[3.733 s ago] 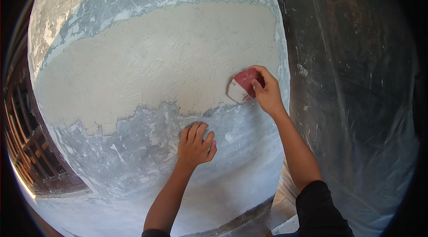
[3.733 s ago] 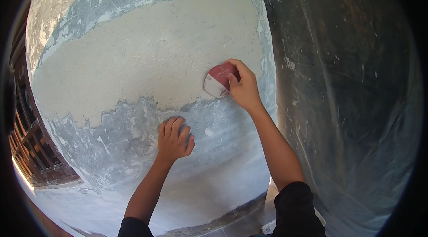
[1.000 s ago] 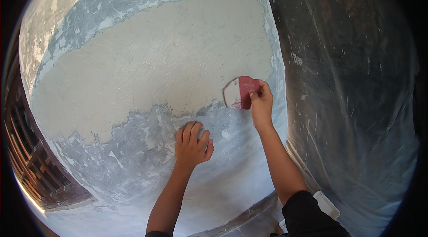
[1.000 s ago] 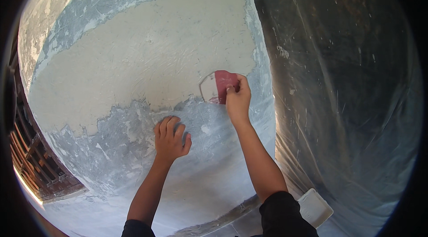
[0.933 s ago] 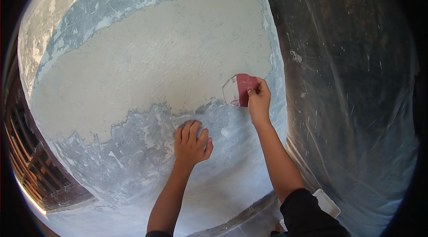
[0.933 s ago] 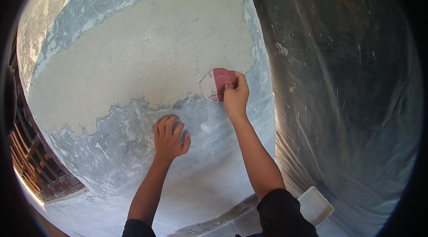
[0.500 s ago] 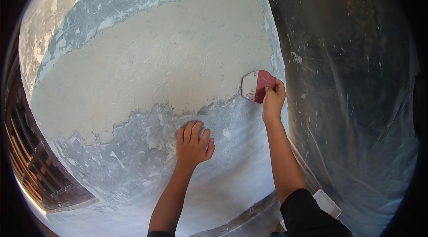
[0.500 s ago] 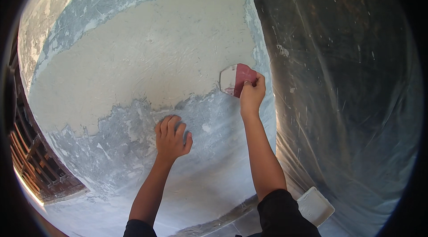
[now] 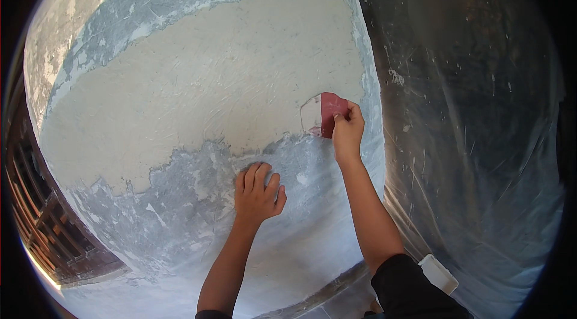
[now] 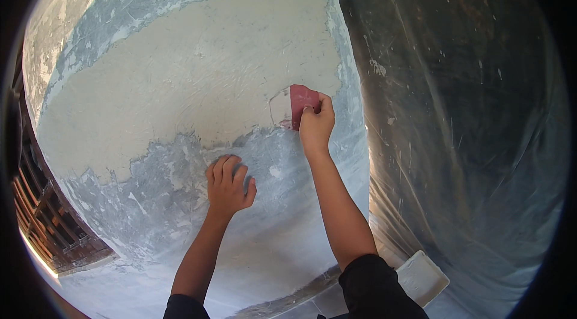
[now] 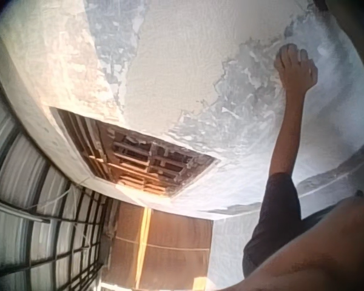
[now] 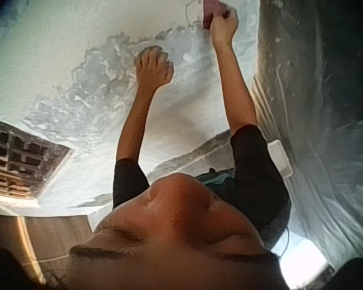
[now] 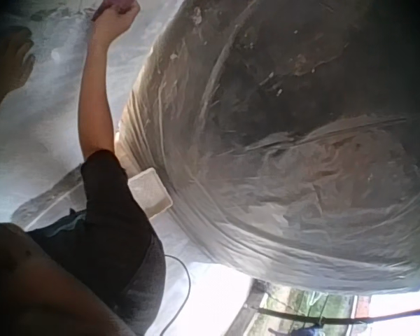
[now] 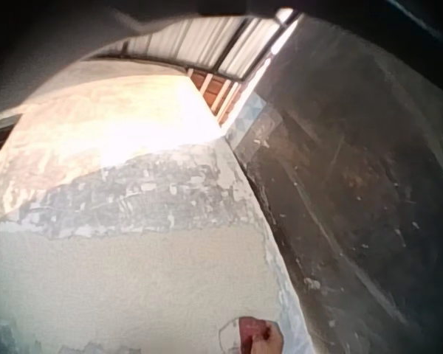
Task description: The person applies wall putty to a wall using a plastic spreader.
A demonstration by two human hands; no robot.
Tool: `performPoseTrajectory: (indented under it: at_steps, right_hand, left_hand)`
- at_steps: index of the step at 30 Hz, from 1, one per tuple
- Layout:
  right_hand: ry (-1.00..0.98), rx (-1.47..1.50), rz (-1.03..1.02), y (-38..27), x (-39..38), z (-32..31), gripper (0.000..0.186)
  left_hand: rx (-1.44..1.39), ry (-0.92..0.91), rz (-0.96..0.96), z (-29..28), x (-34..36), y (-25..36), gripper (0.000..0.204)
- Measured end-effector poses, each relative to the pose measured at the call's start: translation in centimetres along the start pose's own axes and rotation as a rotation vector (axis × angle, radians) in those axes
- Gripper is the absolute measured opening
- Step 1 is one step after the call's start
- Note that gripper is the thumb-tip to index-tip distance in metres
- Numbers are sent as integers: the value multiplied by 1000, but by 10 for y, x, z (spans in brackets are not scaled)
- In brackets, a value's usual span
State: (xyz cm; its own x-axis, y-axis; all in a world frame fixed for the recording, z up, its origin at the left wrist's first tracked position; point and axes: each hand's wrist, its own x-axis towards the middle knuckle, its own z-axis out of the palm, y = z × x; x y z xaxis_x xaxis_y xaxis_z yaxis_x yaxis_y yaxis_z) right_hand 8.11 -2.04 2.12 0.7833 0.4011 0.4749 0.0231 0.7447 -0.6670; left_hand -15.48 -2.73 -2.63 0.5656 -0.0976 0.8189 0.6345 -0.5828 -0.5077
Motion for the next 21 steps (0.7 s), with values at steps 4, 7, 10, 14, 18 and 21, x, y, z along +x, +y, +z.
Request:
performPoseTrajectory:
  at_steps: [4,7,10,14,18,21]
  right_hand:
    - [213,130,90,6,3,-21,25]
    - [50,130,29,8,-11,-10,26]
    - [9,27,73,5,-16,1,26]
    - [195,210,180,8,-12,-23,26]
    - [-98,9,-64,11,-28,-4,27]
    - [21,-22,39,12,-17,-13,27]
  left_hand:
    - [6,-3,0,2,0,0,30]
    - [16,-8,-3,2,0,-1,30]
    - [14,8,-9,0,0,-2,30]
    - [12,5,-6,3,1,-2,31]
    - [2,3,-5,1,0,-1,30]
    - [8,16,1,0,0,-1,30]
